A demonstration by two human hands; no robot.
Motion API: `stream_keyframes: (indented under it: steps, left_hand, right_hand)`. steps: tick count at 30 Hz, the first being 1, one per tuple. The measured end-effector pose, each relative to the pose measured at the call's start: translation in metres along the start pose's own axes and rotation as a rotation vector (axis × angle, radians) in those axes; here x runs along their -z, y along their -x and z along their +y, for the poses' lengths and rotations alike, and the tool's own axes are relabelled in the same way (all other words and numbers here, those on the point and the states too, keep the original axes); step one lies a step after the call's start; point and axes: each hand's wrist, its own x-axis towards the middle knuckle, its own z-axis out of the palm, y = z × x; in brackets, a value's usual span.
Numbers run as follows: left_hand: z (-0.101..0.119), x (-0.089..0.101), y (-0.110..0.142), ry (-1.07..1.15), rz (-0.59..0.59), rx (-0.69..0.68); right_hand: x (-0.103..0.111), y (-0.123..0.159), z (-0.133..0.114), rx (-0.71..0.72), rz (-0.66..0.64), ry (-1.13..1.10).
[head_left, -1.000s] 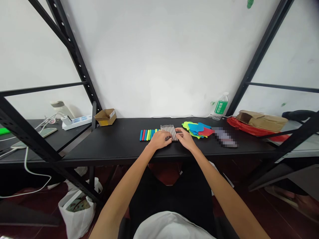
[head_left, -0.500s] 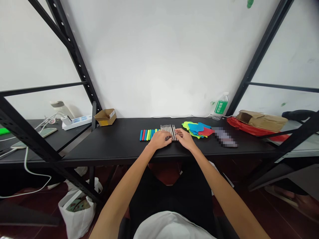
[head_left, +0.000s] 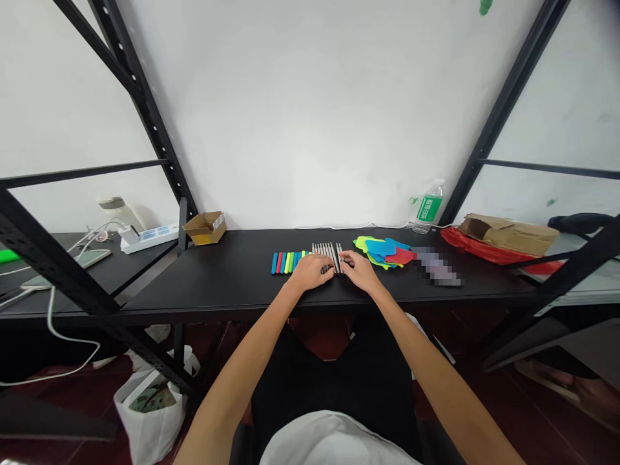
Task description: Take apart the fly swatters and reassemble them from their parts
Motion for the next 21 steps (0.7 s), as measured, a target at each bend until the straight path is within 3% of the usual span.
stream_keyframes:
  steps: [16,21]
  left_hand:
    - [0.0011,0.0038,0.0001,0.006,-0.010,0.001]
    - [0.0016,0.0023,0.0003,0.009,0.007,-0.015]
  right_hand:
    - [-0.0007,-0.0009,0.0007,-0.021,0.016,0.025]
    - [-0.0006,-0.0033,0.0012,-0.096,0.100,0.142]
